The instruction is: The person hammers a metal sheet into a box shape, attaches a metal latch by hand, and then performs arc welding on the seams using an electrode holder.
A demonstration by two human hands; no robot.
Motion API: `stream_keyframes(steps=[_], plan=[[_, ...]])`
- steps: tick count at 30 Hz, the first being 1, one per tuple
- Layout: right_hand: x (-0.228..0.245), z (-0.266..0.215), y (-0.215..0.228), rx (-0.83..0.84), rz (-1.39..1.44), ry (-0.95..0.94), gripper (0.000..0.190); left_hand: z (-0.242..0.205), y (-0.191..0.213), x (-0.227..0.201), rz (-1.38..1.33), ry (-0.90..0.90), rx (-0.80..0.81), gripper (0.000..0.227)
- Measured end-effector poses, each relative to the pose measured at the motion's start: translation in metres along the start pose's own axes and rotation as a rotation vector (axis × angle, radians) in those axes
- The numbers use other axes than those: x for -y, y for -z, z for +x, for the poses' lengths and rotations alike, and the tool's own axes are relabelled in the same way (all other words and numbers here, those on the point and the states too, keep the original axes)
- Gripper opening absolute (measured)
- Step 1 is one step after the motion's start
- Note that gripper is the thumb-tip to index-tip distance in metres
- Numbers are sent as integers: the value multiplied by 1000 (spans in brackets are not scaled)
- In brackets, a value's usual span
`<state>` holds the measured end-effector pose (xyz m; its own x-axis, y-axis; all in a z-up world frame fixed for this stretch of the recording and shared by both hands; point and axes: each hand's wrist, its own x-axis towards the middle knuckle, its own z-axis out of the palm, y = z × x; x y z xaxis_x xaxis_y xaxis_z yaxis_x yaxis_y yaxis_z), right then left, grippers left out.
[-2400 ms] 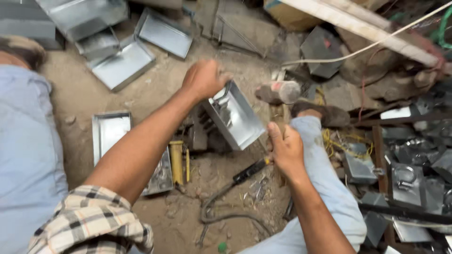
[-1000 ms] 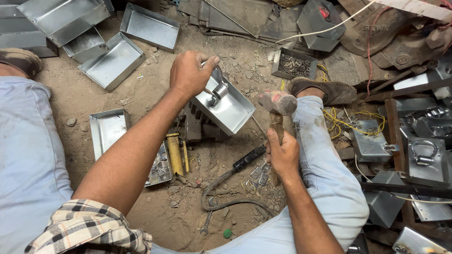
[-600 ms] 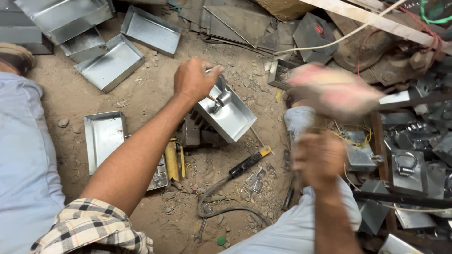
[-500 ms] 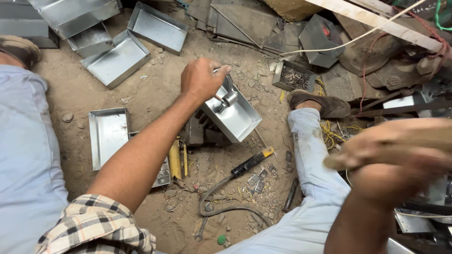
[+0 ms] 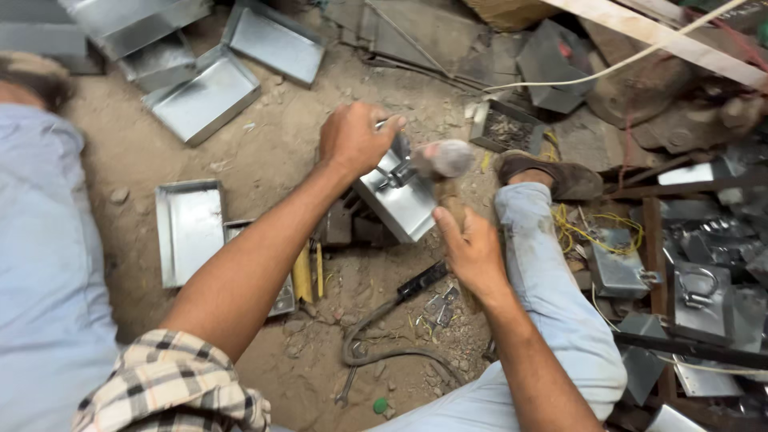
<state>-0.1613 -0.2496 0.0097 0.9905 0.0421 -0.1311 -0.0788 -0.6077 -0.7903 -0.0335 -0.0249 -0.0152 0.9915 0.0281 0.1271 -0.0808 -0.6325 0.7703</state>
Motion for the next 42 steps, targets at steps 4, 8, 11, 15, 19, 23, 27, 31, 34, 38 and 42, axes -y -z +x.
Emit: stream_keyframes(steps=[4,8,11,15,19,23,27,31,34,38,42], plan=[[6,-2,2,-19,-86,53,36,7,2,-1,-89,175,138,24],[20,-11,16,32,175,-112,37,9,7,-4,-47,206,185,24],[27,-25,63,-80,57,86,30,10,7,-7,-30,229,193,27],[31,-37,146,148,833,491,34,12,6,-6,-11,183,175,25],[20,-19,80,136,353,200,33,12,7,-9,30,159,186,27],[11,1,-1,-87,-202,60,36,16,13,-14,65,67,139,28],[-6,-21,3,-77,-6,-111,29,4,10,-14,202,-57,25,36],[7,-27,19,-62,206,-140,38,11,17,-17,176,-28,55,34],[36,-40,58,-118,344,15,29,12,14,-17,159,-21,84,30],[40,-26,60,-163,522,279,29,15,11,-14,164,96,226,28],[13,-2,-11,-52,-84,190,25,12,9,-9,130,85,215,29]])
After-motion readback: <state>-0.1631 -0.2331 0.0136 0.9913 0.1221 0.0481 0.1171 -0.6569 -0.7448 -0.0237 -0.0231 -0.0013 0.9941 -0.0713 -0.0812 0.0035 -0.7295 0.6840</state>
